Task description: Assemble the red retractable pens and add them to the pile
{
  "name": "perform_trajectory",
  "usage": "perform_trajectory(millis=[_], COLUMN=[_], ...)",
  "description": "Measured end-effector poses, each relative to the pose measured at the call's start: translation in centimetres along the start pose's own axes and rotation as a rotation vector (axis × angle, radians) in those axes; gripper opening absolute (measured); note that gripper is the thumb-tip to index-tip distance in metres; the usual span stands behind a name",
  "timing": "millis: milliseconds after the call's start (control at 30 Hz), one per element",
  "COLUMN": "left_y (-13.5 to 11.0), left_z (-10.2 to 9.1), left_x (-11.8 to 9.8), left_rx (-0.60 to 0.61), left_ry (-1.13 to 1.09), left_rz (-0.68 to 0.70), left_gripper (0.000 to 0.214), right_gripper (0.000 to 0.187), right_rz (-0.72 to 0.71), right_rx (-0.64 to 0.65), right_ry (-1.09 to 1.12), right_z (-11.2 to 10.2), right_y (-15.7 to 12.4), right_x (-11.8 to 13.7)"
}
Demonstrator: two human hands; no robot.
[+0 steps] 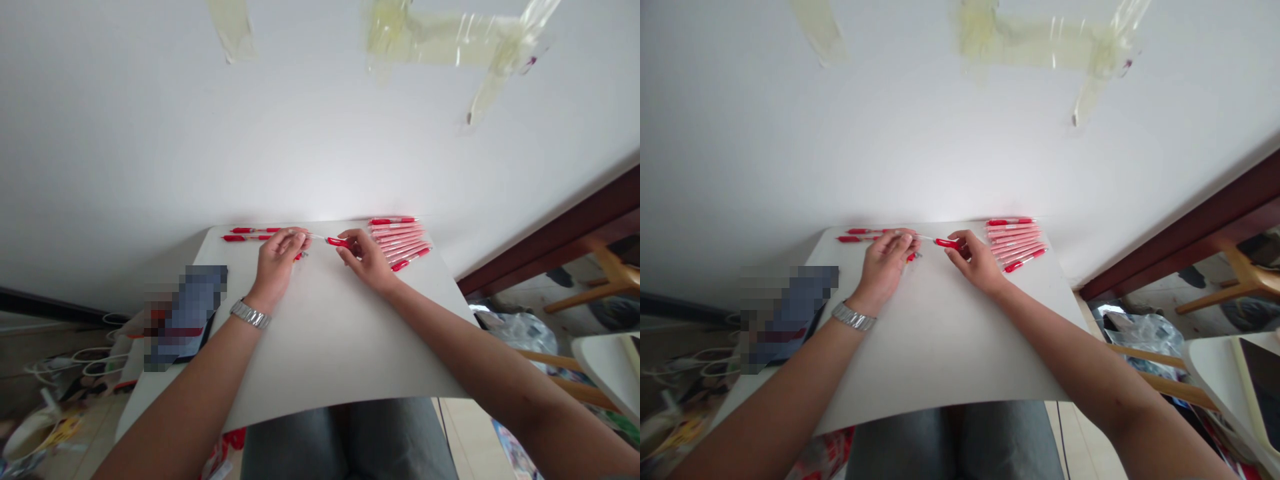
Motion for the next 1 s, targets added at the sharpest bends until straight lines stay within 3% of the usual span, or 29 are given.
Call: perform_trajectory(millis=[467,633,1000], left_y=[-0.10,-0.24,-0.71], left_z=[-0.08,0.03,0.23], left_x=[-0.40,-0.62,-0.83], left_rx=[0.050,0.042,0.042], left_ry=[0.057,0.086,0.166], left_rz=[0.030,0.032,0.028], left_gripper=[0.030,0.031,0.032], right_gripper=[0.041,0.042,0.035], right_rz=[-0.017,0.002,-0.132], right_rx=[0.065,0.034,0.027], right_ry=[0.007,0.022,-0.066], right_z=[-0.07,0.16,0.09], right_y=[0.05,-0.16,0.09], right_x=[0.24,-0.25,0.65])
Point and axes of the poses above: each hand's wrist, its own y-axis towards the middle knuckle, its own z-axis out of the palm, x = y × z, the point moved 4 cm from there along y, towards the middle knuckle, and after that the axes turned 14 degrees about -z, right-handed, at the moved point
